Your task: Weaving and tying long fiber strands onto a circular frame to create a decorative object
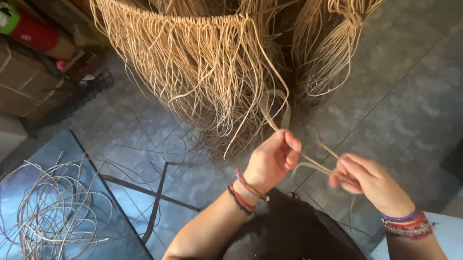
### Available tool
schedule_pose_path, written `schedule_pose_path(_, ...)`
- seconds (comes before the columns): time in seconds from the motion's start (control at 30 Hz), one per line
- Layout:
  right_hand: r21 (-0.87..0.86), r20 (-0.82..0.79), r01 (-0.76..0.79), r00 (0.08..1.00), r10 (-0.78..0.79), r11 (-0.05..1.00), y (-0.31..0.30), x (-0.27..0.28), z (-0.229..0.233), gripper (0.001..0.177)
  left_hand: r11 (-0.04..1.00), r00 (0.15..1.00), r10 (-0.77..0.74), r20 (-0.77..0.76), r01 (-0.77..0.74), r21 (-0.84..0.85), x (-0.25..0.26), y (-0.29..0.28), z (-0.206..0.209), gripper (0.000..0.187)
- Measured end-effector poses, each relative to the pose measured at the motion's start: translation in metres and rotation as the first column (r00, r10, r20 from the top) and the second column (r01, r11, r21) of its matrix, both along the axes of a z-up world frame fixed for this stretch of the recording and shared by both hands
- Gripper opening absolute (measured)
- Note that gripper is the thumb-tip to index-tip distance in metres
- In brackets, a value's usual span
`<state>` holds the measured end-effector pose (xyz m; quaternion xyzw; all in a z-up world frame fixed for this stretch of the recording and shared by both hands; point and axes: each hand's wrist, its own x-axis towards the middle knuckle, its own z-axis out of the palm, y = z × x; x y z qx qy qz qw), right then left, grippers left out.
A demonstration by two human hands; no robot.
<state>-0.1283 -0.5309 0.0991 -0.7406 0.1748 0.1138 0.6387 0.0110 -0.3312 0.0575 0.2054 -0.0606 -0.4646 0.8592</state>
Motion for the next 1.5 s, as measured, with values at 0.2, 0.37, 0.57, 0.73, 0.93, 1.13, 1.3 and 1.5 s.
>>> schedule_pose_path(0.2, 0.287, 0.194, 0.107, 0.967, -0.167, 0.952, 0.031, 0.033, 0.042, 0.050, 0.834, 0.616, -0.520, 0.592, 0.214, 0.509, -0.049, -0.011, 0.008, 0.061)
schedule_pose_path(0.37, 0.046, 0.171, -0.059, 0.984, 0.051, 0.997, 0.020, 0.006, 0.043, 0.047, 0.860, 0.739, -0.408, 0.536, 0.113, 0.498, -0.029, -0.014, 0.004, 0.050)
schedule_pose_path(0.57, 0.089, 0.041, 0.015, 0.999, -0.018, 0.996, -0.010, -0.033, 0.000, 0.038, 0.969, 0.897, -0.204, 0.391, 0.129, 0.211, -0.016, -0.019, 0.040, 0.046)
schedule_pose_path(0.73, 0.547, 0.177, 0.235, 0.906, -0.385, 0.804, 0.016, 0.010, 0.029, 0.037, 0.788, 0.399, -0.612, 0.683, 0.235, 0.569, -0.056, -0.022, 0.010, 0.036)
schedule_pose_path(0.93, 0.135, 0.206, -0.062, 0.978, 0.033, 0.989, 0.000, -0.029, 0.030, 0.037, 0.866, 0.753, -0.439, 0.490, 0.210, 0.453, -0.023, -0.036, 0.027, 0.043)
schedule_pose_path(1.13, 0.166, 0.128, -0.011, 0.992, -0.010, 0.986, -0.022, -0.040, -0.002, 0.037, 0.924, 0.871, -0.298, 0.391, 0.160, 0.347, -0.026, -0.046, 0.023, 0.038)
schedule_pose_path(1.3, 0.442, 0.165, 0.292, 0.903, -0.397, 0.848, -0.012, 0.001, 0.028, 0.036, 0.728, 0.325, -0.672, 0.665, 0.128, 0.673, -0.085, -0.053, -0.014, 0.030)
schedule_pose_path(1.5, 0.327, 0.300, 0.192, 0.907, -0.294, 0.925, -0.029, -0.021, -0.009, 0.037, 0.668, 0.329, -0.606, 0.724, -0.283, 0.688, -0.065, -0.086, -0.031, 0.026)
